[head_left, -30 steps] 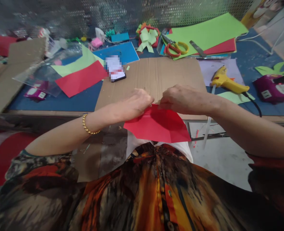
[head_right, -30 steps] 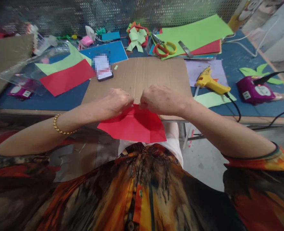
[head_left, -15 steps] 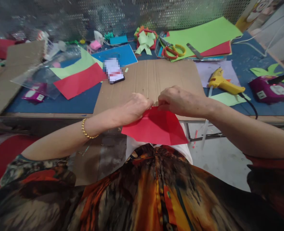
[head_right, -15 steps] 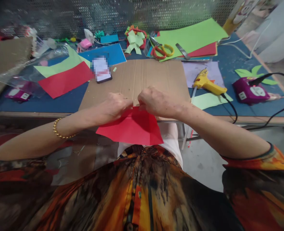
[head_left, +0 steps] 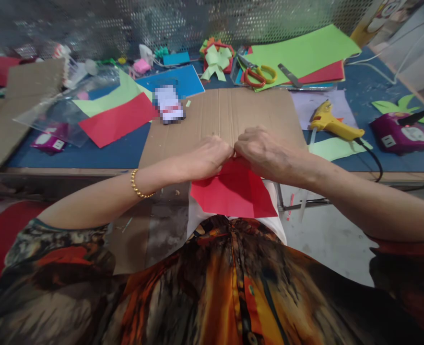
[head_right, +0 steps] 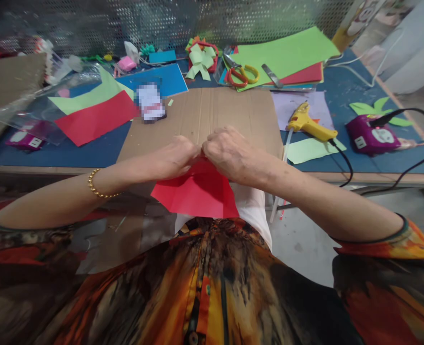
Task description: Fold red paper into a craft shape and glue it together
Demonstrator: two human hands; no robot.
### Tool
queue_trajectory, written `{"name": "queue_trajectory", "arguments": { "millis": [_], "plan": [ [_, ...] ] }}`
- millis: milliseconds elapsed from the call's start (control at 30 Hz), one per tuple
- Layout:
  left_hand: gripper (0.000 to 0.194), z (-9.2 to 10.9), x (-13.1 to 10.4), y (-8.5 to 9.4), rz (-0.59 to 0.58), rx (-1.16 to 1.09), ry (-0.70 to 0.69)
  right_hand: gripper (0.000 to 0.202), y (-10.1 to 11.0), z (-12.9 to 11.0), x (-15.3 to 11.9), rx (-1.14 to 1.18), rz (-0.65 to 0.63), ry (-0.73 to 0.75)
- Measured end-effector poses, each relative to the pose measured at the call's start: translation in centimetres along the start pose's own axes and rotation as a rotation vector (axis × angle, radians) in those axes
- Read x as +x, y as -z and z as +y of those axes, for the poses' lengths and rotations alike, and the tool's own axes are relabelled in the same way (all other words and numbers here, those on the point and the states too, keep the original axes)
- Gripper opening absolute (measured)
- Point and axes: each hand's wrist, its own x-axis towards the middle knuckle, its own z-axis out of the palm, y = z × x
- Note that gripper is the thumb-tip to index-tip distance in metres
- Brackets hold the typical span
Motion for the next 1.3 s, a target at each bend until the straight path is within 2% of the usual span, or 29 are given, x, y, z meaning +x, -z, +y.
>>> {"name": "queue_trajectory", "arguments": {
  "millis": [167, 300, 433, 633, 833, 967, 1100, 1300],
  "plan": [
    [0.023, 0.7, -0.1, 0.6, -0.048, 0.047, 0.016, 0.026, 0.1, 0.0, -0.4, 0.009, -0.006, -0.017],
    [0.023, 1.1, 0.1, 0.6, -0.107, 0.084, 0.038, 0.024, 1.0, -0.1, -0.6, 0.018, -0.131, -0.126],
    [0.021, 1.2, -0.1, 0.6, -0.097, 0.06, 0.038, 0.028, 1.4, -0.3, -0.3, 0.016, -0.22, -0.173],
    [0.017, 0.8, -0.4, 0.2, -0.059, -0.021, 0.004, 0.029, 1.2, -0.5, -0.2, -0.061, -0.157, -0.096],
    [0.012, -0.3, -0.4, -0.8, 0.018, -0.068, 0.017, 0.029, 0.6, -0.2, -0.2, -0.031, -0.091, -0.065],
    [0.016, -0.2, -0.2, -0.6, -0.011, -0.041, 0.065, 0.029, 0.9, -0.6, -0.1, -0.048, -0.155, -0.078],
    [0.019, 0.4, -0.1, 0.1, -0.044, -0.015, 0.008, 0.031, 1.4, -0.8, 0.0, -0.071, -0.198, -0.058],
    [0.02, 1.0, -0.1, 0.9, -0.101, 0.042, 0.044, 0.029, 1.0, -0.5, -0.4, -0.076, -0.153, -0.061]
  ]
}}
